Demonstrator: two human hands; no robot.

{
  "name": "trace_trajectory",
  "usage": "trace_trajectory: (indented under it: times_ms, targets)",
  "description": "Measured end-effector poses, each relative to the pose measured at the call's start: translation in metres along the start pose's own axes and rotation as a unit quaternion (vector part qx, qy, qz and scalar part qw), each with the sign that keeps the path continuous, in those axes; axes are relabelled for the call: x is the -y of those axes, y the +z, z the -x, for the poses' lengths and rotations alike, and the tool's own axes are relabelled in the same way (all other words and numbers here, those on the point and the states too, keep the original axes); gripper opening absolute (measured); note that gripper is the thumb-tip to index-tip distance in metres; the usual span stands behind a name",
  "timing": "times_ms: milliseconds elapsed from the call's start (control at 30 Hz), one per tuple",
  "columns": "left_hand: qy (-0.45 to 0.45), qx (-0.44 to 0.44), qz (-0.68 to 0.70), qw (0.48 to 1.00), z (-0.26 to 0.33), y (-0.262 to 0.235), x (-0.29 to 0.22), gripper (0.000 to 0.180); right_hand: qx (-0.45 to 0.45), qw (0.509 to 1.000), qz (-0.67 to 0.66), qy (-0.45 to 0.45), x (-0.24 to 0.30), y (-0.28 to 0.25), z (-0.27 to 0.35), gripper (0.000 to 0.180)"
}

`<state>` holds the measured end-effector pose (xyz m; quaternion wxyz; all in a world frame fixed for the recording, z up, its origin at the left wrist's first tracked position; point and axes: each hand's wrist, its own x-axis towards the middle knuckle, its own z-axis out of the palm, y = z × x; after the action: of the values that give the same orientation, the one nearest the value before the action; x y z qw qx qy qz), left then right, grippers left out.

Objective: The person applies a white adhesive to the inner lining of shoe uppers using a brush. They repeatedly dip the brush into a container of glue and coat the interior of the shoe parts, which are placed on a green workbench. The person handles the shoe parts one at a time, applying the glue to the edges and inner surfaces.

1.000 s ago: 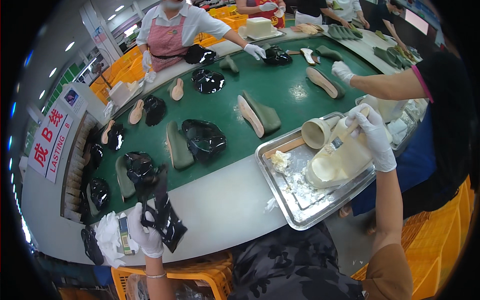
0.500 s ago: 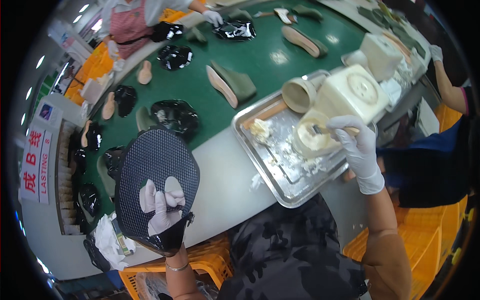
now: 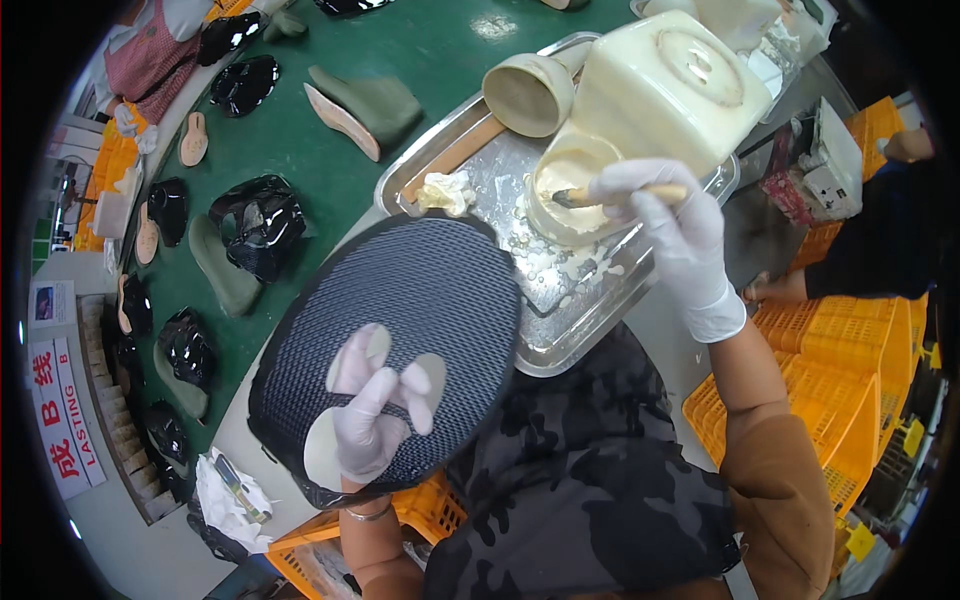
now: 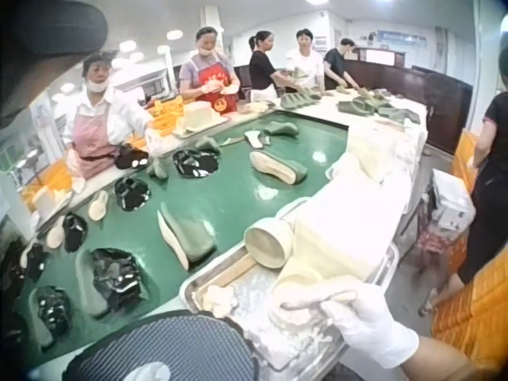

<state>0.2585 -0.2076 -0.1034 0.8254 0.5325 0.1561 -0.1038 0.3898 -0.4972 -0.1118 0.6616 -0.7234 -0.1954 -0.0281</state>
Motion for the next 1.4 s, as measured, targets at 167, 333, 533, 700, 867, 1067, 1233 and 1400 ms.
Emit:
trace_trajectory:
  times_ms: [167, 333, 533, 700, 867, 1067, 1233, 1400]
  targets:
    - [-0.145, 0.072, 0.004, 0.987, -0.02, 0.019, 0.005, 0.045, -0.041, 0.998, -0.023, -0.044, 0.003, -0.005, -0.008, 0.018]
    - [-0.227, 0.158, 0.019, 0.961, -0.045, 0.032, 0.014, 0.041, -0.029, 0.995, -0.025, -0.09, 0.016, -0.008, -0.018, 0.024]
    - [-0.311, 0.203, 0.115, 0.921, -0.056, 0.049, 0.022, 0.038, 0.106, 0.983, -0.067, -0.136, 0.032, 0.001, -0.039, 0.035]
    - [-0.296, 0.26, -0.094, 0.914, -0.062, 0.062, 0.017, 0.031, 0.212, 0.947, 0.12, -0.208, 0.043, 0.014, -0.049, 0.036]
    - [-0.327, 0.228, -0.176, 0.9, -0.06, 0.065, 0.007, 0.038, 0.283, 0.911, 0.22, -0.201, 0.045, 0.009, -0.056, 0.024]
    - [-0.327, 0.191, -0.081, 0.922, -0.055, 0.055, 0.008, 0.043, 0.187, 0.945, 0.231, -0.138, 0.045, -0.011, -0.045, 0.017]
    - [-0.29, 0.163, -0.098, 0.938, -0.045, 0.053, 0.013, 0.041, 0.187, 0.965, 0.033, -0.182, 0.036, 0.0, -0.043, 0.017]
    - [-0.181, 0.051, -0.033, 0.982, -0.028, 0.051, 0.015, 0.043, 0.146, 0.981, 0.049, -0.115, 0.024, -0.015, -0.028, 0.025]
